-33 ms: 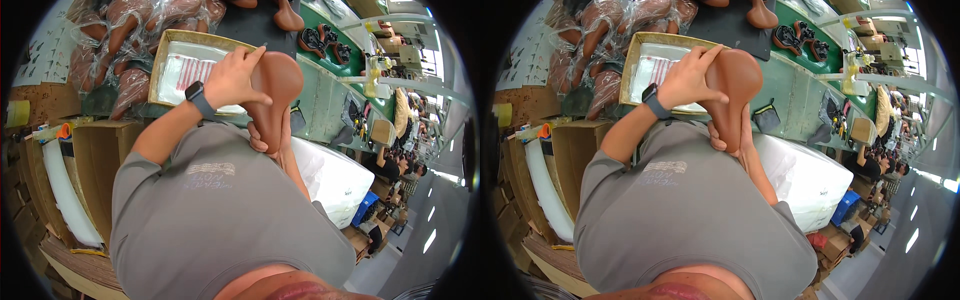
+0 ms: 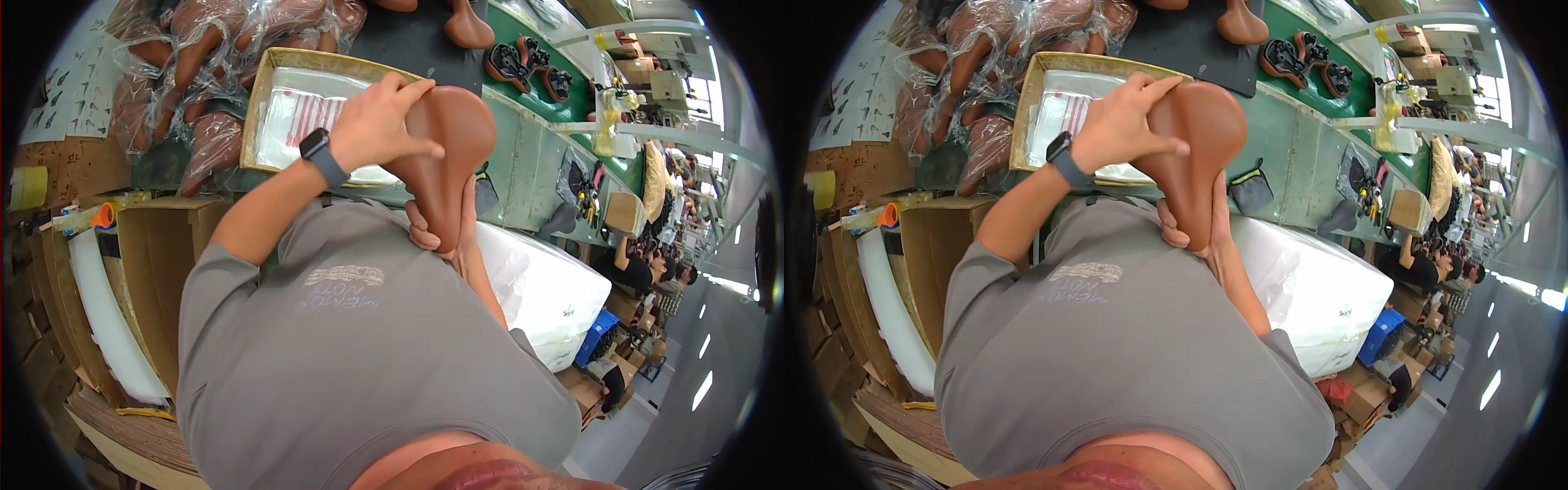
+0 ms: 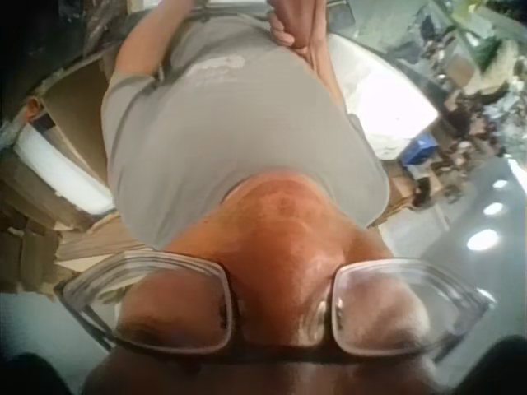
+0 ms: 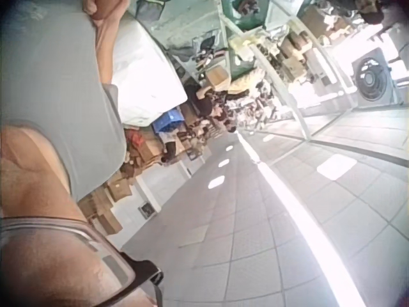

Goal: Picking up bicycle seats, placing them into plastic bags, and then packing the bagged seats into a large cardboard box.

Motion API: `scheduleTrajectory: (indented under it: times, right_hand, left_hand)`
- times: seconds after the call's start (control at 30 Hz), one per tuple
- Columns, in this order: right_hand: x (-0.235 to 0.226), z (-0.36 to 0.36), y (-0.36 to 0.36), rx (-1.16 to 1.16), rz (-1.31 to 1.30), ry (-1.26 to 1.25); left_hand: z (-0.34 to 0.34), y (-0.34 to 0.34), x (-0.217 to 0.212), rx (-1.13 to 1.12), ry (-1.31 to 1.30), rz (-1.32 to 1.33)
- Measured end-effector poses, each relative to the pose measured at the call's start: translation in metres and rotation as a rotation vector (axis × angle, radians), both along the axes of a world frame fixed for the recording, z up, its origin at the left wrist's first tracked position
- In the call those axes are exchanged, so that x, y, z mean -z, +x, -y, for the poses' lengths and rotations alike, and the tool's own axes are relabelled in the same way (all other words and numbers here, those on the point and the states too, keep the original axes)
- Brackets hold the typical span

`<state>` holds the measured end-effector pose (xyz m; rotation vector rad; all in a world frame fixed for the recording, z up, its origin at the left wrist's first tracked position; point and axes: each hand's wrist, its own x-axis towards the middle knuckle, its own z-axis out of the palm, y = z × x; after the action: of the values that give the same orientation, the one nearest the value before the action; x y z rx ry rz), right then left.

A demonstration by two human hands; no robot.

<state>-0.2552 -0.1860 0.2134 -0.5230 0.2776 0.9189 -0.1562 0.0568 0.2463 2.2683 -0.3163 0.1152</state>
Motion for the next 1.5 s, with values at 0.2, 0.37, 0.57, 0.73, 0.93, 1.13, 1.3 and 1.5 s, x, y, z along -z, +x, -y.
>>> scheduleTrajectory:
  times: [0.2, 0.37, 0.57, 0.73, 0.93, 1.13, 1.3, 1.5]
  right_hand:
    - [0.01, 0.016, -0.028, 0.073, -0.073, 0.073]
    - [-0.035, 0.022, -0.052, 0.319, 0.349, -0.344]
    - [0.011, 0.07, -0.069, 0.69, 0.585, -1.139]
    - [0.018, 0.06, -0.065, 0.351, 0.285, -1.021]
    - [0.07, 0.027, -0.006, 0.261, 0.17, -0.595]
    - [0.093, -0.041, 0.079, 0.03, 0.272, -0.314]
    - [0.09, -0.104, 0.103, -0.296, 0.13, -0.165]
    - [0.053, -0.109, 0.109, -0.18, 0.214, -0.274]
  left_hand:
    - [-0.001, 0.084, 0.096, 0.068, -0.229, -0.405]
    - [0.072, 0.122, 0.268, -0.195, 0.059, -0.288]
    - [0.073, 0.049, 0.359, -0.116, 0.337, -0.391]
    - [0.056, 0.041, 0.37, -0.21, 0.149, -0.433]
    - [-0.028, 0.018, 0.319, -0.232, -0.289, -0.43]
    - [-0.083, -0.024, 0.187, 0.139, -0.474, -0.299]
    - [-0.101, -0.077, 0.145, 0.044, -0.147, -0.223]
    - [-0.104, -0.121, 0.109, -0.427, -1.598, -0.531]
